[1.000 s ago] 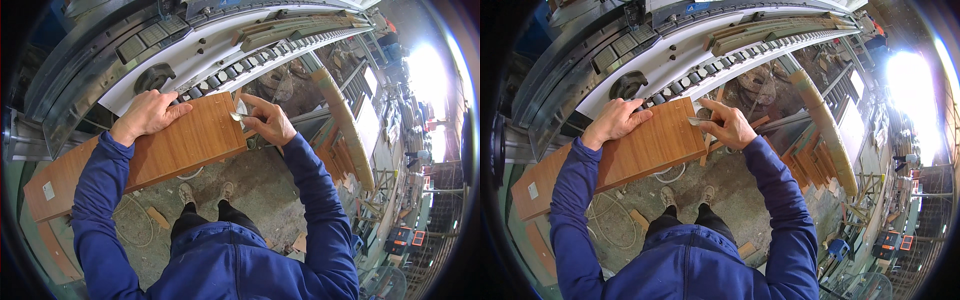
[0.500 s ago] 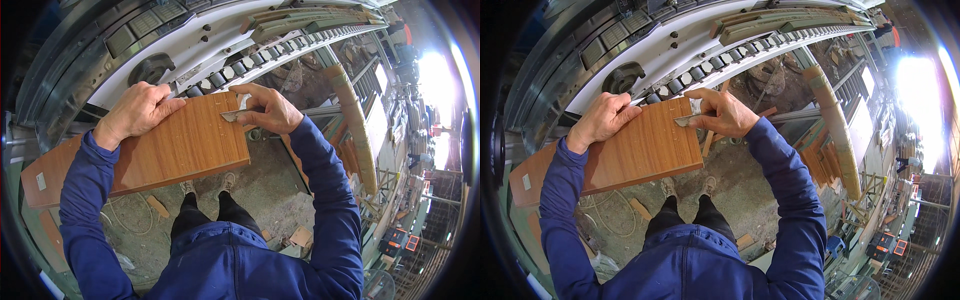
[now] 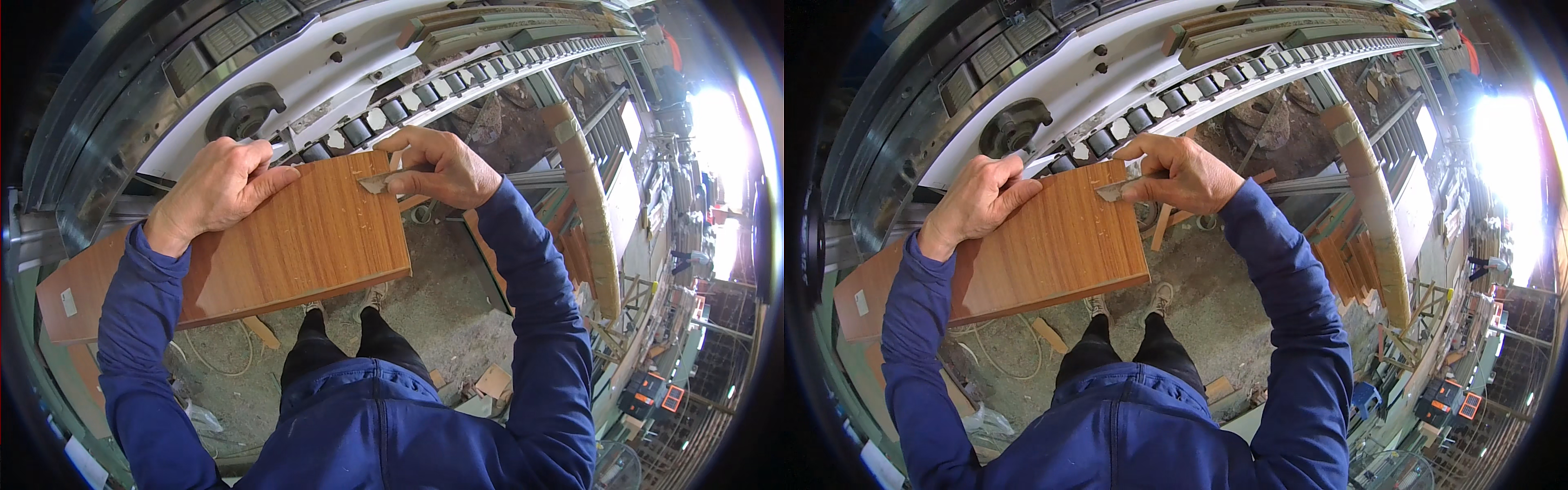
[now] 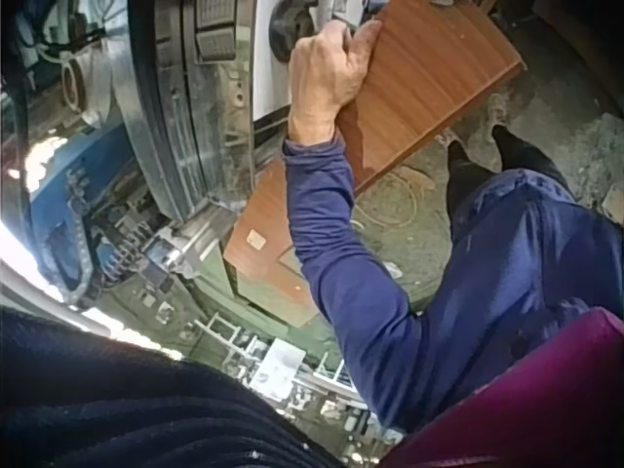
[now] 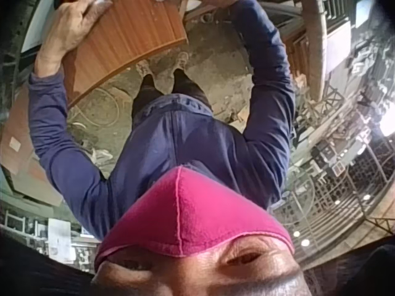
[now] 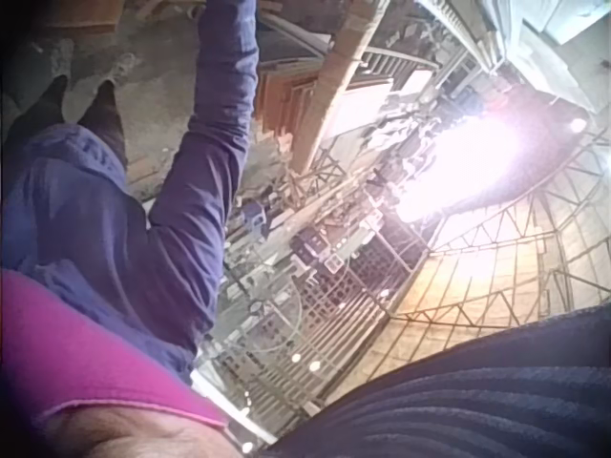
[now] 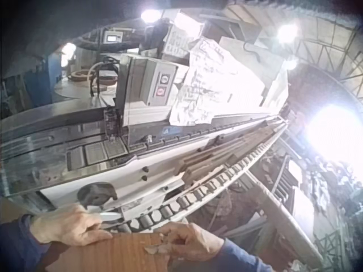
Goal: The person feeds wooden panels into an edge-banding machine, then trims the edges and corners of the panels using a blade.
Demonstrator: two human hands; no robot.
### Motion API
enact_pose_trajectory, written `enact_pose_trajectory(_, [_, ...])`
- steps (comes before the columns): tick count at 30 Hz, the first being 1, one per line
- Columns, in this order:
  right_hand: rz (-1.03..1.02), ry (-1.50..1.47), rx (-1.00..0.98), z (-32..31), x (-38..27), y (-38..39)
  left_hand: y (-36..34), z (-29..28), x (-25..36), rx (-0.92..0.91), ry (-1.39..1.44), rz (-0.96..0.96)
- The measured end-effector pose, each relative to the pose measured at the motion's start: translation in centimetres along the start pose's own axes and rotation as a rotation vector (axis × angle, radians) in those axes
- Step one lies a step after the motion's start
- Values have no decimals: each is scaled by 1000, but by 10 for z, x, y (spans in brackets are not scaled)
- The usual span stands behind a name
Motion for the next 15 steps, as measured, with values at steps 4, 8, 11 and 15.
enact_pose_trajectory(4, [-53,-177,13,3,18,-9,-3,0,4,2,-7,19])
enact_pose_trajectory(8, [2,-115,-74,-6,1,-1,-1,0,1,24,-1,34])
enact_pose_trajectory(11, [24,-54,-74,-5,0,3,-2,-1,3,-28,-20,-14])
enact_pose_trajectory(15, [-51,-58,-37,-1,16,-6,-3,0,5,-6,-4,22])
Point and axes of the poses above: each hand's wrist, its own y-axis away from the middle knuckle, its own z-axis out of the palm, x = y × z, the point moved 3 cm from there along -y, towards the middle knuckle, and after that the axes turned 14 degrees about y, right-handed, at the moved point
